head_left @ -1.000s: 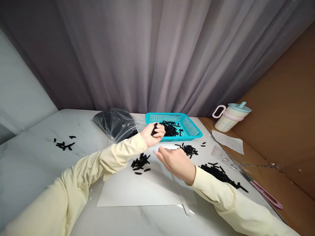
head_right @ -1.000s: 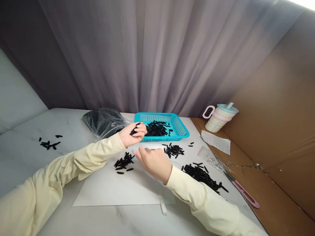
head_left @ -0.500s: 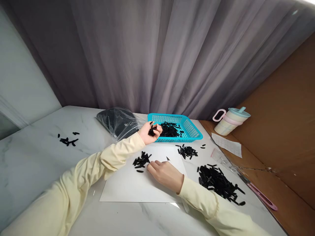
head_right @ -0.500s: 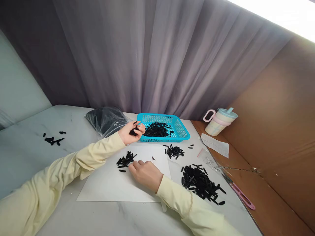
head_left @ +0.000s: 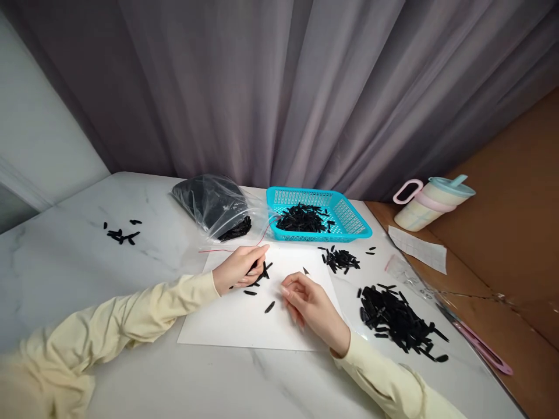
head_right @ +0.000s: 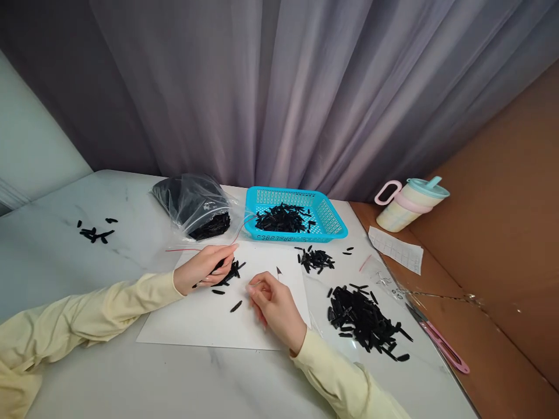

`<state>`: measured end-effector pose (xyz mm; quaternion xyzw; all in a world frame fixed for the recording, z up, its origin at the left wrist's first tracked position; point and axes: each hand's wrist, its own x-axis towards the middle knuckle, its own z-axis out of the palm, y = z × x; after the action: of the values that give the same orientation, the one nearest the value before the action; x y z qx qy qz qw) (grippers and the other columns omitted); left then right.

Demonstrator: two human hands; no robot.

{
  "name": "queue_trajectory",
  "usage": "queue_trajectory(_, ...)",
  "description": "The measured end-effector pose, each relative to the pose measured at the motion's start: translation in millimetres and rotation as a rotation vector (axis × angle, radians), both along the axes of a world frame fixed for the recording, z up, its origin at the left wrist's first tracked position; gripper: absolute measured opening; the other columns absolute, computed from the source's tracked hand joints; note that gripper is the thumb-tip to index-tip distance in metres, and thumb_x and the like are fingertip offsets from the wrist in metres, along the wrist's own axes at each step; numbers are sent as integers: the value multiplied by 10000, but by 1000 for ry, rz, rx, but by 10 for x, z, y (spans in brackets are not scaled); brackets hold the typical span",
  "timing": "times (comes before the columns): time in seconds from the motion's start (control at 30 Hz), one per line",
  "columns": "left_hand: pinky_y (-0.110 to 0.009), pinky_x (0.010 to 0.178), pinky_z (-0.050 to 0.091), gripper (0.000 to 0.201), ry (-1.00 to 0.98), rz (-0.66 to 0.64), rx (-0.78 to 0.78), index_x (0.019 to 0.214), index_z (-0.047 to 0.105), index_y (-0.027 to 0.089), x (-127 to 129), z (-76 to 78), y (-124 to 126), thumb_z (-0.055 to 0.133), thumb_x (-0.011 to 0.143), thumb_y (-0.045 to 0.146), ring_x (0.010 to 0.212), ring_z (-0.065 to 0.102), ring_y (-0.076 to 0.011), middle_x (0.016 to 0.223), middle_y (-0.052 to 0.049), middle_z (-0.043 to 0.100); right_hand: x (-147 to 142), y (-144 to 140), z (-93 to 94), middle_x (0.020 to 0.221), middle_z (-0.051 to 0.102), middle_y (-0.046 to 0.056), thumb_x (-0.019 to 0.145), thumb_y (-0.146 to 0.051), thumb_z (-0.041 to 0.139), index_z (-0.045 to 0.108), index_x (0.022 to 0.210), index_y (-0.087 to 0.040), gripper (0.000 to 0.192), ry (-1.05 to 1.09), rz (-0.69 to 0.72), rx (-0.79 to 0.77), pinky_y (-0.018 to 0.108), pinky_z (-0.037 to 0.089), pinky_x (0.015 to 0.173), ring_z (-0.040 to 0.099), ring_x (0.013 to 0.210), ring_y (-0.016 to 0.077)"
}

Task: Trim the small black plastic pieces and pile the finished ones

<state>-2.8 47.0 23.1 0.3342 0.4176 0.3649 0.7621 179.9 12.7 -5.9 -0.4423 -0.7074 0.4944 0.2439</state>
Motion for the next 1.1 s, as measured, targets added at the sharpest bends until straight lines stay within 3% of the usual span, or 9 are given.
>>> queue_trajectory(0.1, -109, 223, 85, 449, 67, 44, 72, 505, 359, 177, -31, -76, -71, 494, 836, 449, 222, 184, -12, 355, 92, 294, -44, -76, 8, 741, 514, -1, 837, -308, 562, 513, 909, -189, 147, -73, -7, 149, 243, 423, 543, 462, 567, 111)
queue_trajectory(0.17, -120, 228, 86, 454, 92, 48, 109, 504, 359, 184, -36, -97, -97, 481, 828, 476, 228, 182, -17, 357, 90, 286, -70, -130, -2, 846, 527, 18, 809, -223, 601, 532, 900, -199, 117, -183, 27, 290, 259, 424, 598, 475, 617, 122)
queue_trajectory(0.27, -130, 244, 91, 454, 117, 41, 167, 498, 370, 182, -30, -106, -123, 467, 827, 479, 243, 189, -18, 363, 82, 288, -80, -180, -36, 915, 515, 35, 847, -164, 515, 493, 823, -198, 47, -290, 60, 401, 261, 410, 561, 465, 575, 115)
queue_trajectory(0.4, -144, 274, 101, 448, 154, 30, 242, 481, 363, 177, -26, -126, -159, 527, 801, 445, 275, 196, -13, 371, 80, 285, -43, -192, -65, 860, 529, 40, 901, -195, 406, 445, 812, -206, 98, -219, 55, 439, 261, 404, 576, 497, 633, 141)
queue_trajectory(0.47, -150, 291, 107, 448, 170, 5, 267, 481, 342, 180, -25, -142, -183, 580, 772, 425, 301, 192, -12, 384, 89, 261, -25, -191, -63, 766, 540, 17, 913, -227, 397, 446, 808, -209, 117, -135, 24, 360, 252, 392, 572, 484, 615, 137)
queue_trajectory(0.57, -161, 314, 113, 464, 183, -65, 277, 490, 314, 187, -23, -166, -225, 623, 741, 426, 335, 182, -13, 404, 95, 238, -26, -188, -45, 642, 545, -15, 916, -303, 414, 450, 793, -205, 161, 34, -41, 119, 225, 343, 487, 416, 503, 104)
queue_trajectory(0.77, -188, 330, 114, 474, 197, -296, 216, 526, 292, 198, -9, -177, -301, 527, 791, 512, 349, 161, -24, 433, 99, 213, -55, -138, 4, 555, 547, -42, 745, -443, 647, 488, 760, -180, 308, 388, -196, -349, 171, 252, 333, 343, 365, 44)
queue_trajectory(0.93, -197, 328, 139, 489, 221, -408, 113, 512, 351, 183, 7, -137, -349, 438, 829, 545, 323, 194, -26, 417, 87, 252, -24, -83, 17, 520, 591, -27, 687, -379, 726, 552, 688, -150, 288, 524, -204, -433, 174, 332, 343, 423, 339, 44)
queue_trajectory(1.1, -168, 317, 172, 421, 184, -444, 56, 633, 450, 165, 31, -112, -409, 375, 873, 503, 315, 225, -31, 421, 95, 289, -41, -69, 39, 532, 607, -19, 631, -349, 776, 598, 696, -138, 283, 565, -211, -476, 188, 378, 370, 468, 369, 55)
